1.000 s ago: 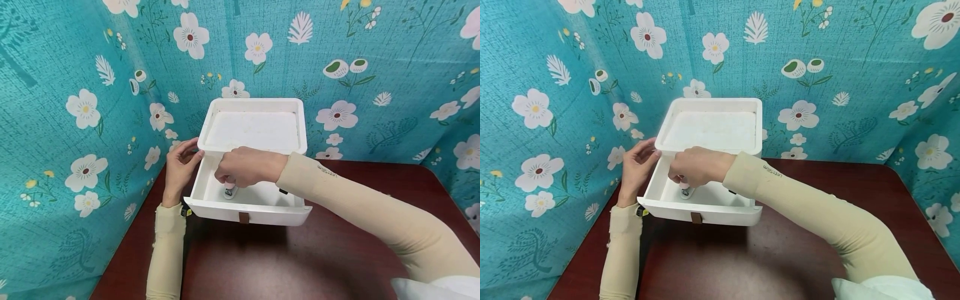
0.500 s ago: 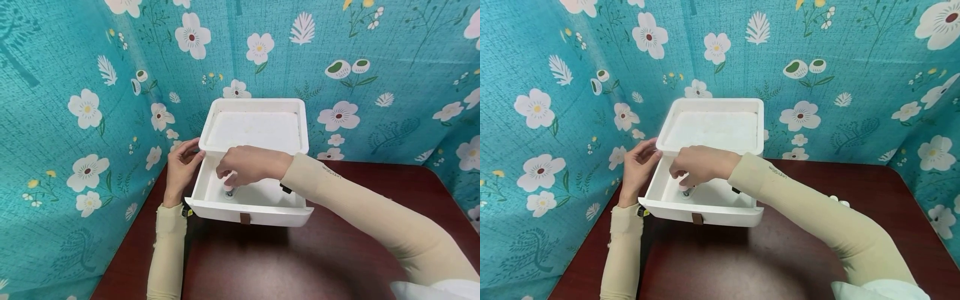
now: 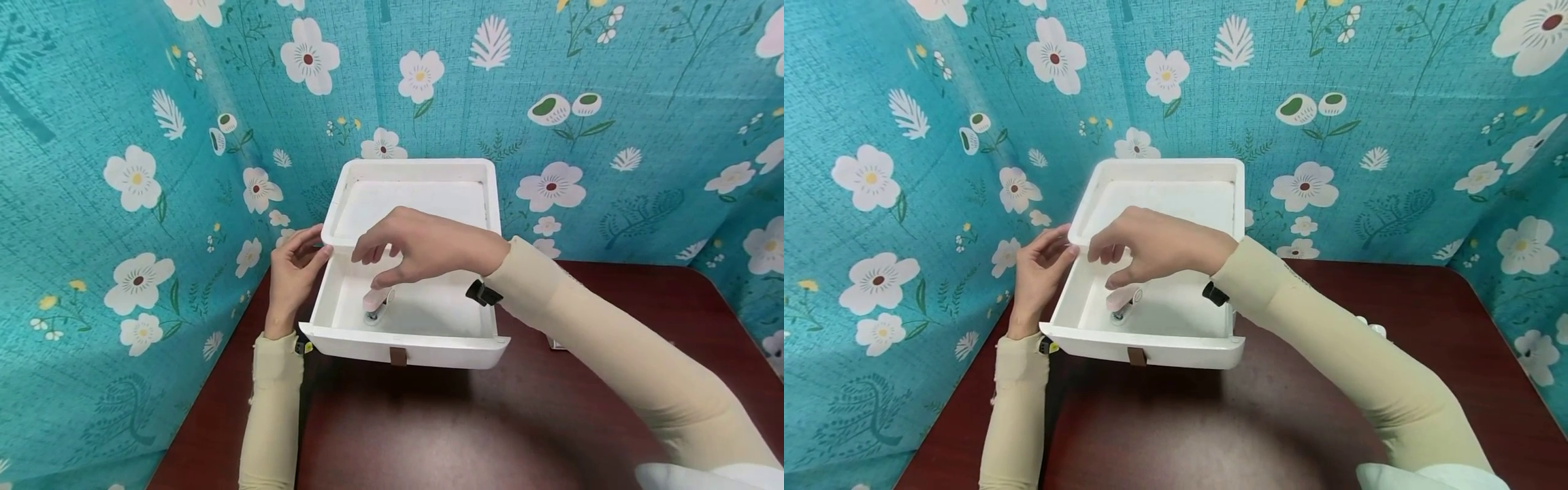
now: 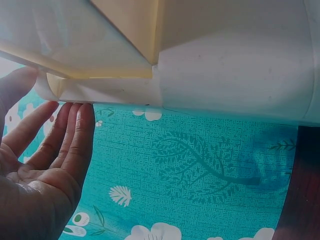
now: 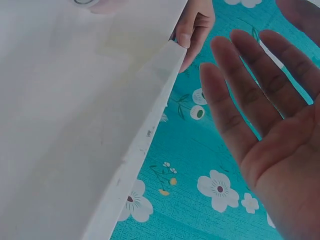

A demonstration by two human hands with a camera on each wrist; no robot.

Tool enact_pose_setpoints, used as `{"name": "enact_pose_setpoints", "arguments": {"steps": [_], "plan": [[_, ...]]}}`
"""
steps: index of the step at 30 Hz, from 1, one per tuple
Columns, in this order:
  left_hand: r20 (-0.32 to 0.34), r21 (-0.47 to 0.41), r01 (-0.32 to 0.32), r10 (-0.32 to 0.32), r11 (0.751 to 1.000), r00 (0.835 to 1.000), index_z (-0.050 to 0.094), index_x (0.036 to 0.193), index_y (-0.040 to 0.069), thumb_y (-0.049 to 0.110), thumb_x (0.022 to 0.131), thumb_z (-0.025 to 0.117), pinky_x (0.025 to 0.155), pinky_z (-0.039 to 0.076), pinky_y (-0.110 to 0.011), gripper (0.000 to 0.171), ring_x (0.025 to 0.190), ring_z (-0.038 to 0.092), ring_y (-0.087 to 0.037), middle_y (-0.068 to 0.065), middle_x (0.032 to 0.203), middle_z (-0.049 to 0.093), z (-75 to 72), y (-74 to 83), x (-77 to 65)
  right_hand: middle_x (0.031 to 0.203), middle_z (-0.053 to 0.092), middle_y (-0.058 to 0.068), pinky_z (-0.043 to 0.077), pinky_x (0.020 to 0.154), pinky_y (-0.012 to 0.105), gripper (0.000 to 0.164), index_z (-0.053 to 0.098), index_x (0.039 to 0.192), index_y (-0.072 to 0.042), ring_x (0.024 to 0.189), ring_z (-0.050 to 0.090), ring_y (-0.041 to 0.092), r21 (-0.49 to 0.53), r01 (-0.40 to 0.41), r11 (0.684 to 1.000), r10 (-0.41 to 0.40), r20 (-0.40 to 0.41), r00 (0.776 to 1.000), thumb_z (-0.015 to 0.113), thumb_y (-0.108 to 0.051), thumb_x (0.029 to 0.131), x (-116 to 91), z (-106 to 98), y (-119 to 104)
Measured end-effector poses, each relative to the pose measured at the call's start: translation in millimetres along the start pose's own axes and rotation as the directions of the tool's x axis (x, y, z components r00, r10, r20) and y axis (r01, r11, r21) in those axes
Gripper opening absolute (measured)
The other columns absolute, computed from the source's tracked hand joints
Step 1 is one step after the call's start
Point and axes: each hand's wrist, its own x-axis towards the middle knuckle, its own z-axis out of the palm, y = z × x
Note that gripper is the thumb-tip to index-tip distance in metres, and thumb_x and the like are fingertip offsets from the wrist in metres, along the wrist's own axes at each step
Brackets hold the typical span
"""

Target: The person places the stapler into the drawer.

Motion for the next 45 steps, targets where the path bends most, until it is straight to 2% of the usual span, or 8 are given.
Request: {"name": "enact_pose_setpoints", "arguments": {"steps": [6, 10, 18, 25, 33, 36, 41, 45], "plan": [[0.003, 0.000, -0.004, 0.004, 1.000, 1.000, 0.069, 0.134, 0.003, 0.006, 0.094, 0.076, 0.090, 0.061, -0.017, 0.041, 0.108, 0.072, -0.015, -0.021, 0.129, 0.070, 0.6, -0.3, -1.0, 0.126, 0.076, -0.004, 0.062, 0.093, 0.036, 0.043, 0.073, 0.129, -0.016, 0.114, 0.070, 0.011, -0.013, 0.005, 1.000, -0.006, -0.036, 0.999, 0.084, -0.026, 0.089, -5.7, 0.2, 0.3], [0.006, 0.003, -0.007, 0.007, 1.000, 1.000, 0.069, 0.134, 0.003, 0.007, 0.095, 0.076, 0.090, 0.061, -0.018, 0.040, 0.107, 0.072, -0.011, -0.021, 0.128, 0.070, 1.4, -0.2, -1.3, 0.129, 0.075, -0.002, 0.062, 0.095, 0.035, 0.045, 0.072, 0.131, -0.016, 0.117, 0.071, 0.013, 0.035, 0.002, 0.999, 0.000, -0.060, 0.998, 0.084, -0.025, 0.088, -11.9, -0.4, 2.5], [0.007, 0.003, -0.001, 0.001, 1.000, 1.000, 0.069, 0.134, 0.004, 0.008, 0.094, 0.077, 0.090, 0.061, -0.017, 0.041, 0.107, 0.072, -0.010, -0.020, 0.129, 0.070, 2.5, -0.2, 0.0, 0.129, 0.075, 0.002, 0.063, 0.096, 0.034, 0.049, 0.071, 0.132, -0.014, 0.115, 0.072, 0.013, 0.194, 0.004, 0.981, 0.023, -0.133, 0.991, 0.087, -0.022, 0.086, -25.7, -7.2, 9.3], [0.002, -0.002, -0.013, 0.013, 1.000, 1.000, 0.070, 0.133, 0.004, 0.006, 0.094, 0.076, 0.090, 0.062, -0.018, 0.040, 0.107, 0.072, -0.012, -0.021, 0.128, 0.070, 2.9, -1.5, 0.3, 0.126, 0.076, 0.005, 0.064, 0.096, 0.036, 0.048, 0.072, 0.130, -0.011, 0.115, 0.073, 0.016, 0.220, 0.020, 0.975, 0.025, -0.201, 0.979, 0.087, -0.020, 0.085, -41.2, -13.9, 13.3], [-0.008, 0.014, 0.001, -0.001, 1.000, 1.000, 0.070, 0.134, 0.005, 0.006, 0.095, 0.076, 0.091, 0.061, -0.018, 0.040, 0.107, 0.072, -0.006, -0.021, 0.129, 0.070, 0.8, -0.9, -1.3, 0.121, 0.077, 0.007, 0.064, 0.093, 0.033, 0.046, 0.073, 0.128, -0.008, 0.111, 0.073, 0.017, 0.237, 0.042, 0.971, 0.030, -0.293, 0.956, 0.087, -0.009, 0.084, -68.8, -21.3, 25.1], [-0.011, 0.012, -0.004, 0.004, 1.000, 1.000, 0.070, 0.134, 0.004, 0.007, 0.094, 0.076, 0.091, 0.061, -0.017, 0.040, 0.106, 0.072, -0.006, -0.021, 0.129, 0.071, 0.5, 0.3, -1.4, 0.122, 0.077, 0.008, 0.064, 0.092, 0.030, 0.047, 0.072, 0.128, -0.007, 0.111, 0.073, 0.012, 0.245, 0.021, 0.969, 0.063, -0.328, 0.943, 0.086, -0.005, 0.083, -81.2, -22.2, 30.1], [-0.006, 0.007, -0.007, 0.007, 1.000, 1.000, 0.069, 0.134, 0.003, 0.006, 0.094, 0.077, 0.090, 0.061, -0.016, 0.041, 0.106, 0.072, -0.005, -0.021, 0.129, 0.071, 0.9, 1.8, -0.5, 0.125, 0.075, 0.010, 0.062, 0.093, 0.025, 0.050, 0.070, 0.132, -0.007, 0.111, 0.072, 0.006, 0.253, -0.082, 0.964, 0.171, -0.352, 0.920, 0.086, -0.004, 0.084, -104.0, -19.8, 36.6], [-0.011, 0.007, -0.011, 0.011, 1.000, 1.000, 0.070, 0.134, 0.003, 0.006, 0.094, 0.077, 0.090, 0.061, -0.016, 0.041, 0.106, 0.072, -0.004, -0.021, 0.128, 0.071, 1.3, 2.1, -0.1, 0.125, 0.075, 0.013, 0.062, 0.093, 0.023, 0.049, 0.070, 0.133, -0.007, 0.111, 0.073, 0.014, 0.269, -0.148, 0.952, 0.242, -0.362, 0.900, 0.083, -0.004, 0.086, -118.9, -14.8, 41.4]]}}
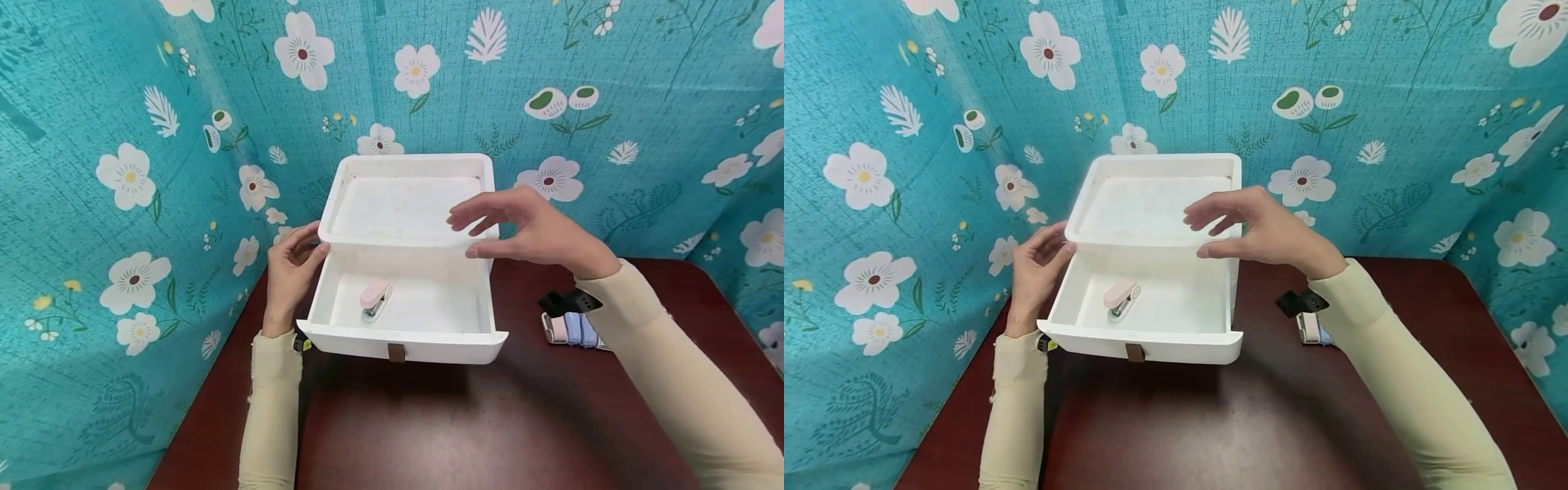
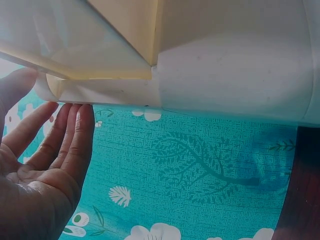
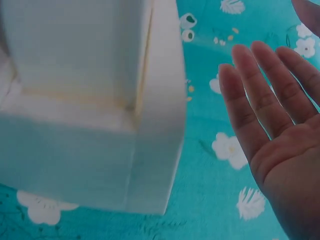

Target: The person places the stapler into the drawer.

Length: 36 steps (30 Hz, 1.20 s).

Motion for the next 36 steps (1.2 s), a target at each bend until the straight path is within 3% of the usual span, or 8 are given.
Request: {"name": "enact_pose_setpoints", "arguments": {"steps": [5, 12, 21, 30, 36], "plan": [[0.001, 0.000, 0.001, -0.001, 1.000, 1.000, 0.069, 0.134, 0.003, 0.006, 0.094, 0.076, 0.090, 0.061, -0.016, 0.040, 0.105, 0.072, -0.003, -0.021, 0.128, 0.071, -0.3, -0.6, 0.1, 0.123, 0.076, 0.004, 0.060, 0.092, 0.020, 0.048, 0.071, 0.132, -0.015, 0.110, 0.073, 0.016, 0.003, -0.073, 0.997, 0.073, -0.064, 0.995, 0.083, -0.005, 0.087, -17.8, -4.0, 6.5], [-0.001, 0.005, 0.003, -0.003, 1.000, 1.000, 0.069, 0.134, 0.003, 0.005, 0.094, 0.076, 0.089, 0.061, -0.017, 0.041, 0.106, 0.072, -0.003, -0.021, 0.129, 0.071, -0.4, -1.9, 0.2, 0.123, 0.074, -0.005, 0.059, 0.091, 0.016, 0.053, 0.067, 0.136, -0.007, 0.106, 0.074, 0.010, 0.045, -0.088, 0.995, 0.094, -0.151, 0.984, 0.080, 0.003, 0.086, -43.6, -14.5, 19.6], [-0.003, -0.001, 0.006, -0.006, 1.000, 1.000, 0.070, 0.134, 0.003, 0.005, 0.094, 0.076, 0.090, 0.061, -0.016, 0.041, 0.106, 0.072, -0.005, -0.021, 0.130, 0.071, -0.1, -1.9, -0.5, 0.120, 0.075, -0.015, 0.058, 0.089, 0.012, 0.054, 0.066, 0.138, -0.008, 0.104, 0.073, 0.002, 0.042, -0.145, 0.988, 0.151, -0.229, 0.962, 0.079, 0.006, 0.087, -75.3, -13.5, 42.5], [-0.002, -0.002, -0.016, 0.016, 1.000, 1.000, 0.070, 0.133, 0.002, 0.005, 0.094, 0.076, 0.090, 0.061, -0.017, 0.040, 0.106, 0.073, -0.004, -0.022, 0.128, 0.071, -0.1, -1.1, -1.0, 0.117, 0.074, -0.017, 0.060, 0.081, 0.012, 0.054, 0.066, 0.139, -0.012, 0.100, 0.073, -0.002, 0.048, -0.259, 0.965, 0.262, -0.306, 0.916, 0.080, 0.000, 0.088, -100.5, -4.8, 62.9], [-0.003, -0.004, -0.016, 0.016, 1.000, 1.000, 0.070, 0.133, 0.002, 0.005, 0.093, 0.076, 0.090, 0.061, -0.018, 0.040, 0.106, 0.073, -0.005, -0.022, 0.128, 0.071, 0.3, -0.4, -0.9, 0.111, 0.075, -0.018, 0.057, 0.078, 0.007, 0.050, 0.069, 0.136, -0.017, 0.097, 0.070, -0.009, -0.022, -0.331, 0.943, 0.303, -0.350, 0.886, 0.082, -0.006, 0.089, -114.1, 5.2, 80.4]]}}
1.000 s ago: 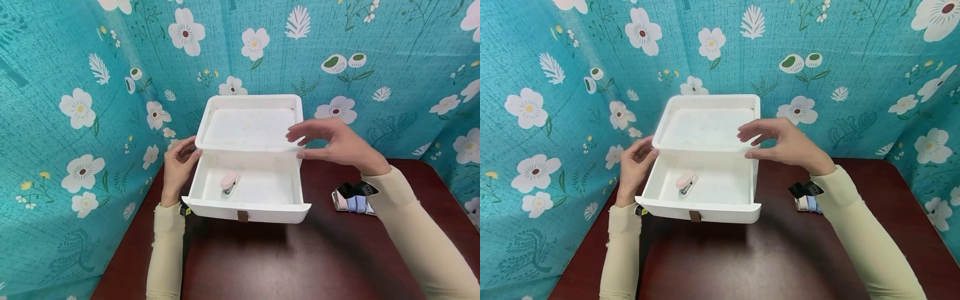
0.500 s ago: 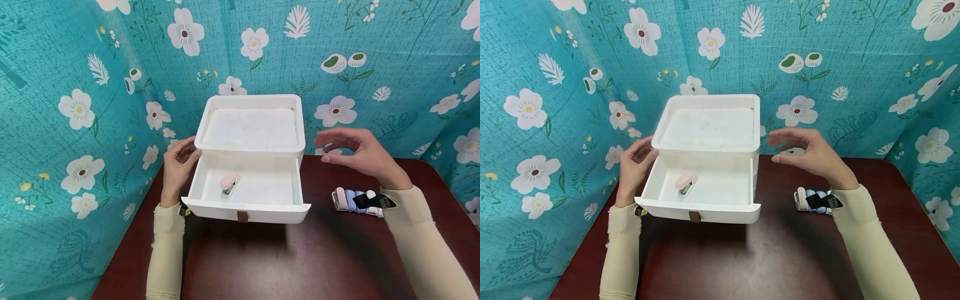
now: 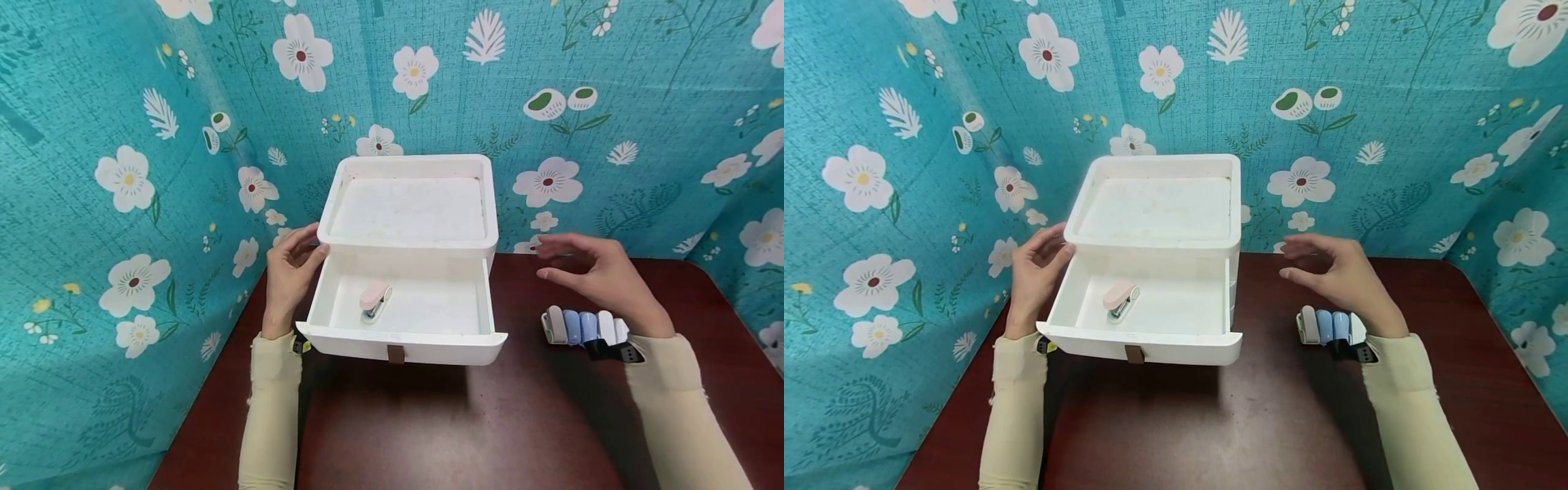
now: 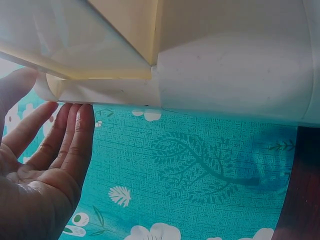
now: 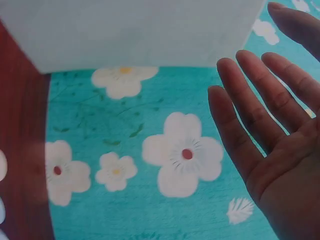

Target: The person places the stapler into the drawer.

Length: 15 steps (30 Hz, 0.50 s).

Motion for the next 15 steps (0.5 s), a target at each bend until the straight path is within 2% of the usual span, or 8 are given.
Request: {"name": "enact_pose_setpoints", "arguments": {"steps": [7, 15], "plan": [[0.000, 0.006, -0.001, 0.001, 1.000, 1.000, 0.070, 0.133, 0.002, 0.004, 0.093, 0.076, 0.089, 0.061, -0.017, 0.040, 0.105, 0.073, -0.003, -0.022, 0.128, 0.071, 0.3, -0.4, 0.0, 0.117, 0.078, 0.011, 0.054, 0.078, 0.005, 0.050, 0.069, 0.136, -0.017, 0.096, 0.067, -0.011, -0.066, -0.039, 0.997, 0.038, -0.008, 0.999, 0.084, -0.011, 0.088, -10.6, 7.5, 17.5], [-0.002, 0.003, 0.005, -0.005, 1.000, 1.000, 0.070, 0.133, 0.002, 0.003, 0.093, 0.076, 0.089, 0.061, -0.016, 0.040, 0.105, 0.072, -0.004, -0.022, 0.128, 0.070, 0.3, 0.0, 0.5, 0.117, 0.077, 0.018, 0.056, 0.070, 0.009, 0.048, 0.069, 0.134, -0.010, 0.094, 0.062, -0.015, -0.123, -0.100, 0.987, 0.102, 0.007, 0.995, 0.084, -0.022, 0.090, -26.6, 9.6, 33.9]]}}
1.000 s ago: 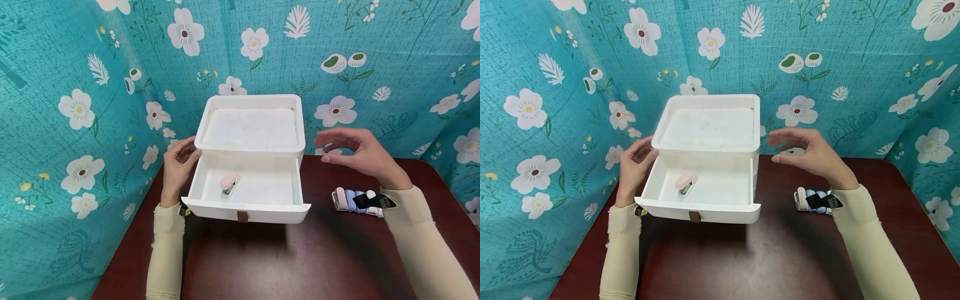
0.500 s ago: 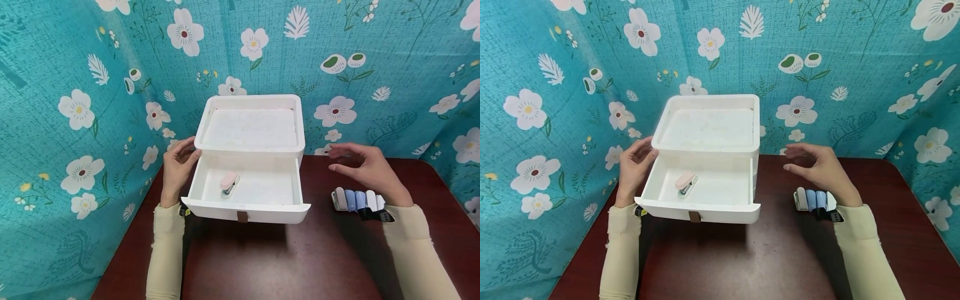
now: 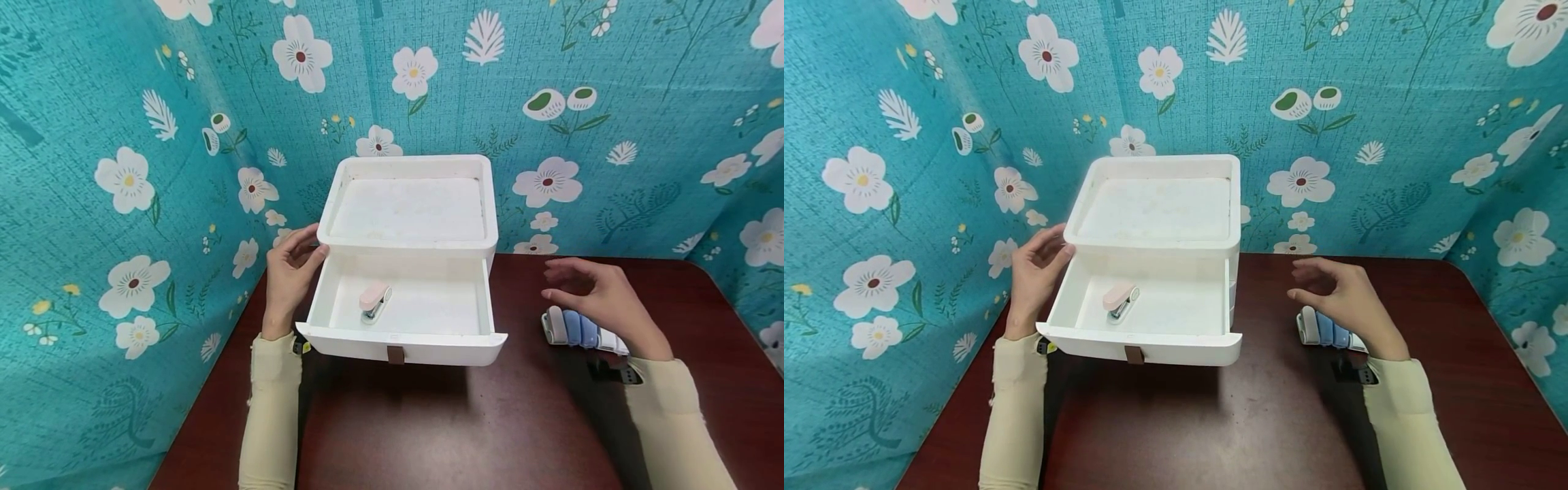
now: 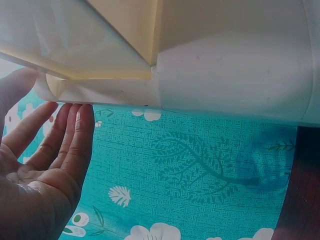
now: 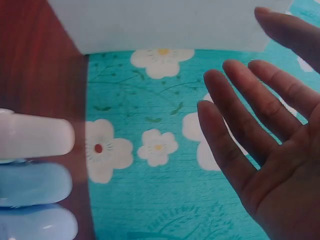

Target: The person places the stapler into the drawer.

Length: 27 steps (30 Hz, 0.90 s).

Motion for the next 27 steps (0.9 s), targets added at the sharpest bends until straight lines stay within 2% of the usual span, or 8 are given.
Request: {"name": "enact_pose_setpoints", "arguments": {"steps": [9, 17, 21, 27], "plan": [[0.002, -0.011, 0.012, -0.012, 1.000, 1.000, 0.069, 0.134, 0.002, 0.003, 0.094, 0.075, 0.089, 0.061, -0.017, 0.041, 0.106, 0.072, -0.004, -0.022, 0.130, 0.070, 0.9, -0.1, -0.1, 0.107, 0.079, 0.017, 0.054, 0.066, 0.011, 0.046, 0.069, 0.132, -0.008, 0.084, 0.059, -0.015, -0.042, -0.055, 0.998, 0.055, -0.011, 0.998, 0.084, -0.021, 0.090, -14.8, 7.0, 21.6], [-0.004, -0.012, 0.007, -0.008, 1.000, 1.000, 0.070, 0.133, 0.002, 0.004, 0.094, 0.076, 0.089, 0.062, -0.018, 0.040, 0.106, 0.073, -0.005, -0.022, 0.129, 0.070, 0.1, 0.8, -0.3, 0.100, 0.079, 0.013, 0.053, 0.062, 0.017, 0.045, 0.070, 0.130, -0.006, 0.076, 0.061, -0.005, -0.080, -0.078, 0.994, 0.078, -0.005, 0.997, 0.083, -0.023, 0.090, -22.2, 15.3, 34.8], [-0.006, -0.011, 0.008, -0.008, 1.000, 1.000, 0.070, 0.133, 0.002, 0.004, 0.093, 0.076, 0.089, 0.061, -0.017, 0.040, 0.106, 0.073, -0.005, -0.022, 0.129, 0.070, 0.4, 0.0, 0.0, 0.097, 0.078, 0.011, 0.053, 0.064, 0.015, 0.044, 0.070, 0.128, -0.004, 0.077, 0.061, -0.008, -0.096, -0.080, 0.992, 0.080, 0.001, 0.997, 0.083, -0.023, 0.091, -24.1, 19.8, 38.7], [-0.002, -0.018, 0.008, -0.008, 1.000, 1.000, 0.070, 0.133, 0.002, 0.003, 0.093, 0.076, 0.089, 0.061, -0.017, 0.041, 0.106, 0.073, -0.005, -0.023, 0.129, 0.070, 0.4, -0.7, -0.3, 0.093, 0.077, 0.009, 0.050, 0.062, 0.019, 0.044, 0.071, 0.126, -0.004, 0.078, 0.058, -0.011, -0.122, -0.144, 0.982, 0.144, -0.013, 0.990, 0.083, -0.028, 0.091, -28.6, 24.9, 42.3]]}}
